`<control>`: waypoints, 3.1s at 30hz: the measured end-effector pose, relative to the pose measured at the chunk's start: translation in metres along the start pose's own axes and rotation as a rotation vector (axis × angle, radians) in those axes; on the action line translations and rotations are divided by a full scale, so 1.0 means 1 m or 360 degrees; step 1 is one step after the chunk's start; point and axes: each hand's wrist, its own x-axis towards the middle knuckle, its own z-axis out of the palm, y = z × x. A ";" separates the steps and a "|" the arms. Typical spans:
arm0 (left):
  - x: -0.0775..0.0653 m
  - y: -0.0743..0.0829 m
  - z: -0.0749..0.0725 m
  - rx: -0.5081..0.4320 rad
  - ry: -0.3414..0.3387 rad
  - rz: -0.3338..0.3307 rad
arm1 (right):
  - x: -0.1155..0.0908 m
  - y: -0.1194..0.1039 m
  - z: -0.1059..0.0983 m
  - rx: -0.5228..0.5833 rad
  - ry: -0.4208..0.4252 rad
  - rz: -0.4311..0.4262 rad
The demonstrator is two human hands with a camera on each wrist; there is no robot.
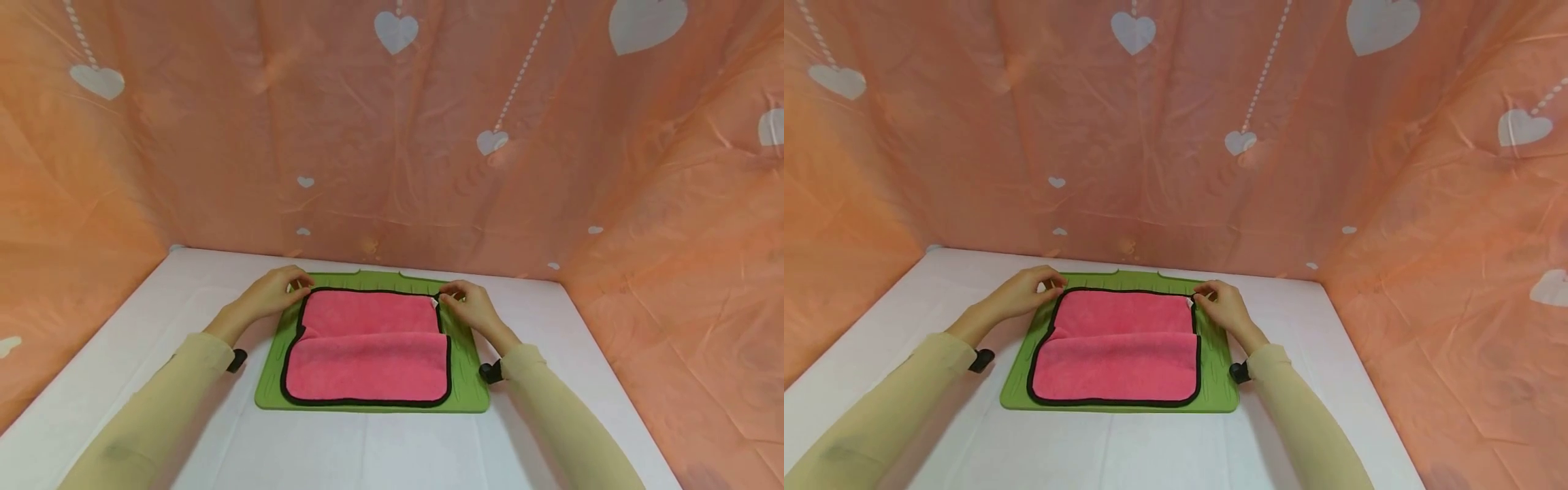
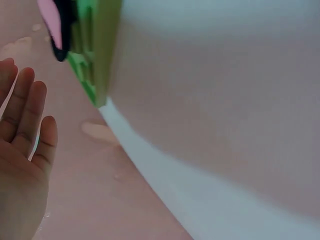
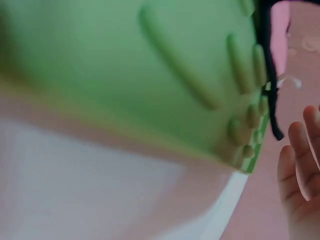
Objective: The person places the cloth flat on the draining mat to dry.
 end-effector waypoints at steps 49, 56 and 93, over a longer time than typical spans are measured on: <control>0.009 0.001 0.008 0.0101 -0.0022 0.0124 | 0.012 -0.001 0.007 -0.0088 -0.0099 -0.0082; 0.013 -0.001 0.007 0.0074 0.0057 0.0028 | 0.018 -0.003 0.007 -0.0066 -0.0022 -0.0071; 0.028 -0.023 0.024 0.0196 -0.0178 -0.0215 | 0.050 0.013 0.022 -0.0209 -0.0184 0.0044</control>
